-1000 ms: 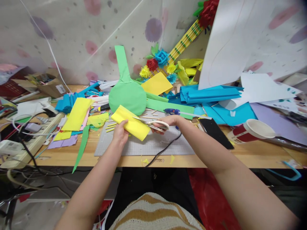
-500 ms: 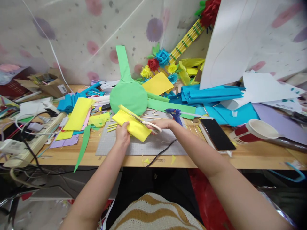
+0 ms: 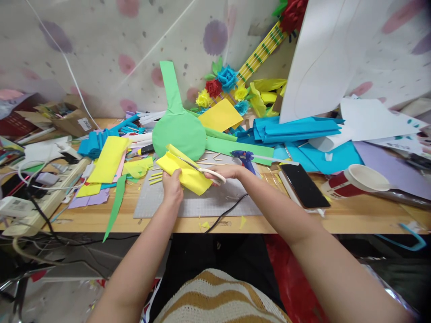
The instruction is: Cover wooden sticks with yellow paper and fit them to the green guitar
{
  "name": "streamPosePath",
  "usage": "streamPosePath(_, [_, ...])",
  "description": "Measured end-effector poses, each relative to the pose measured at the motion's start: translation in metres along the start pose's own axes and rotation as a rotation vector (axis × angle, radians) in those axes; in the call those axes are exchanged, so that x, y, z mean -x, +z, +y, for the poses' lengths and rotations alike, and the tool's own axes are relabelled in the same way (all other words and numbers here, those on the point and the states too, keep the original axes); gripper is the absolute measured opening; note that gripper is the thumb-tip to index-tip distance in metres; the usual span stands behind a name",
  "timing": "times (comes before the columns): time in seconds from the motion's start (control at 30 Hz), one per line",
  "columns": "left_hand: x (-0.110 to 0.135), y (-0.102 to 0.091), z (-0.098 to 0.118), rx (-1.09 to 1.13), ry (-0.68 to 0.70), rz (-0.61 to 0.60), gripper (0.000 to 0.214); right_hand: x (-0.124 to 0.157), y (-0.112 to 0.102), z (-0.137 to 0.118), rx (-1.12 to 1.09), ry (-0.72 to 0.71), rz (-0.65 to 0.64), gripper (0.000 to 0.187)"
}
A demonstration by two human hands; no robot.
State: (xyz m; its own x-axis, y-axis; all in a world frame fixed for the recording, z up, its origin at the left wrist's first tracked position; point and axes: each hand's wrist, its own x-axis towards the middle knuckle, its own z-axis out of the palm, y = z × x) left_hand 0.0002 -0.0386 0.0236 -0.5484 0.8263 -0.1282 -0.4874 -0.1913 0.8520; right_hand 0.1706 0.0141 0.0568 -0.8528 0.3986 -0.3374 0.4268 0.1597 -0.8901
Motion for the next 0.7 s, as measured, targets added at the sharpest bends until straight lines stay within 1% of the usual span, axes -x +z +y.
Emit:
streamPosePath(0.1, [-0.0011,-0.0009,-0.0033,-0.023,0.035,0.011,0.033,-0.0014,0.0003,-0.0003,-0.047,-0.001,-0.011,0.063])
streamPosePath(0.23, [-0.0037,-0.0012,-0.0059,-0.014,0.047,0.007,0.032,-0.0043,0.0006,0.0005,-0.074,0.003,0.049,0.065])
streamPosePath(0.47, [-0.0055,0.0002,-0.0072,-0.017,0.015,0.012,0.032,-0.0072,-0.0004,0.0033,-0.069,-0.019,0.083,0.057])
streamPosePath(0.7, [-0.0049,-0.0013,-0.0097,-0.025,0.043,0.006,0.037,-0.0059,-0.0005,0.0051,-0.082,-0.007,0.114,0.048])
